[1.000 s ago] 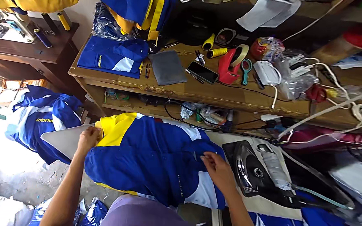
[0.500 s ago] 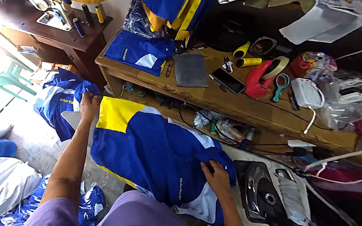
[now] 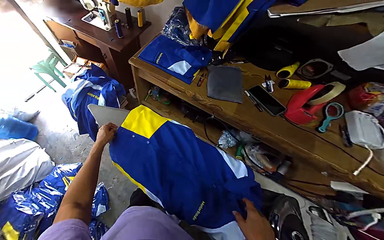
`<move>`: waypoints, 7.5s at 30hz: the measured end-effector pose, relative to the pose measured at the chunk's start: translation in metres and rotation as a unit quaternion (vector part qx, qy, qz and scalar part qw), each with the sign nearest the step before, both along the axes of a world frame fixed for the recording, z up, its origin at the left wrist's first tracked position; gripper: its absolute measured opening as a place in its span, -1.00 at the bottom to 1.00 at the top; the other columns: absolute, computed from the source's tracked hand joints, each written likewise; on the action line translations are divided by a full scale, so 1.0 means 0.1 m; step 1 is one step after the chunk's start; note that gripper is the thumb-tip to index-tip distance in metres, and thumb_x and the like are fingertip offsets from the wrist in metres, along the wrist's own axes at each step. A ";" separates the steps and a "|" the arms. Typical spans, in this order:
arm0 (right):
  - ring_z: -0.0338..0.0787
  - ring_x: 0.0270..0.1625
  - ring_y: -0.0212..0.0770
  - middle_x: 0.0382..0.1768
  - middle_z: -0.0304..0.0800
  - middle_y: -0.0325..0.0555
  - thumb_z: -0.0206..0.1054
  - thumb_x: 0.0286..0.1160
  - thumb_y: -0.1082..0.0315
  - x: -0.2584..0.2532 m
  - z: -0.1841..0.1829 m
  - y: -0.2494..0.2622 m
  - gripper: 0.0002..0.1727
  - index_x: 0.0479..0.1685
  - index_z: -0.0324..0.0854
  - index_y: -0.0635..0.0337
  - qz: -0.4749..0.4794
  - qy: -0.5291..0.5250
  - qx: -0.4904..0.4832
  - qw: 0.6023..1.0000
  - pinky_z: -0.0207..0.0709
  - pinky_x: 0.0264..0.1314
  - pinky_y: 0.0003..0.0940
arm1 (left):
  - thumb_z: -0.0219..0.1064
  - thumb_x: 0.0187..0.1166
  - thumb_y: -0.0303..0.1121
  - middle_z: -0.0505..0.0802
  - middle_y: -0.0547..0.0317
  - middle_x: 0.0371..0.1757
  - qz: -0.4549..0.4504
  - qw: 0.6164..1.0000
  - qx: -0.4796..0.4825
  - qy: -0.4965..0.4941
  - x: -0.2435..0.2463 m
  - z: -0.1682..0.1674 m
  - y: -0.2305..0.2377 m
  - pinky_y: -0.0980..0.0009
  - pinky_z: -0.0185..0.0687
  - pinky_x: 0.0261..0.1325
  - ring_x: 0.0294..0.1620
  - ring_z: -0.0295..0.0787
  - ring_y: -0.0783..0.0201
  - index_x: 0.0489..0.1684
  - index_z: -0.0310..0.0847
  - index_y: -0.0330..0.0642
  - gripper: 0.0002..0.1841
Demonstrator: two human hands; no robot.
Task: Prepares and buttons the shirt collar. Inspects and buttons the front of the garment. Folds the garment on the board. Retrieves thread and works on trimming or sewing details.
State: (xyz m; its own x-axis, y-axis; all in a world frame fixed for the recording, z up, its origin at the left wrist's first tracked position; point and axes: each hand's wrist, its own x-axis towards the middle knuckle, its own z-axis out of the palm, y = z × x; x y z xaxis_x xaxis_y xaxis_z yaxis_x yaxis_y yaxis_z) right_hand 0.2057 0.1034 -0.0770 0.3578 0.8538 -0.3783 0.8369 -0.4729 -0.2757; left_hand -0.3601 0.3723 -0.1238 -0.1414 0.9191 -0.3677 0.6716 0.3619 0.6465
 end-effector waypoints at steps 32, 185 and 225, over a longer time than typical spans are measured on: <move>0.82 0.03 -0.13 -0.07 0.86 0.02 0.27 0.67 0.13 -3.73 -0.54 3.05 -0.65 0.09 0.75 0.23 0.288 0.324 0.009 0.901 0.59 0.26 -0.08 | 0.31 0.66 -0.42 0.84 0.18 -0.26 -0.168 0.931 -0.110 -0.305 -0.33 -0.07 0.22 0.43 0.81 -0.20 -0.37 0.81 0.42 0.08 0.69 -0.33 -0.80; 0.72 -0.36 0.11 -0.35 0.75 0.27 0.28 0.62 0.35 -0.23 -0.34 -1.05 -0.68 0.18 0.59 0.43 -0.204 0.034 0.215 0.955 0.58 -0.25 0.16 | 0.33 0.66 -0.01 0.91 -0.14 -0.18 -0.083 0.986 0.104 0.104 -0.23 -0.03 -0.21 -0.25 0.67 0.07 -0.16 0.88 -0.15 0.45 0.53 -0.18 -0.47; 0.86 -0.17 0.06 -0.25 0.86 0.15 0.50 0.48 0.18 -0.06 -0.40 0.20 -0.63 -0.05 0.74 0.39 -0.229 0.110 0.217 0.942 0.68 0.04 0.10 | 0.19 0.51 -0.43 0.77 -0.04 0.36 -0.518 0.839 0.159 0.059 2.63 -0.17 -1.11 -0.14 0.55 0.36 0.45 0.61 -0.18 0.31 0.73 -0.08 -0.59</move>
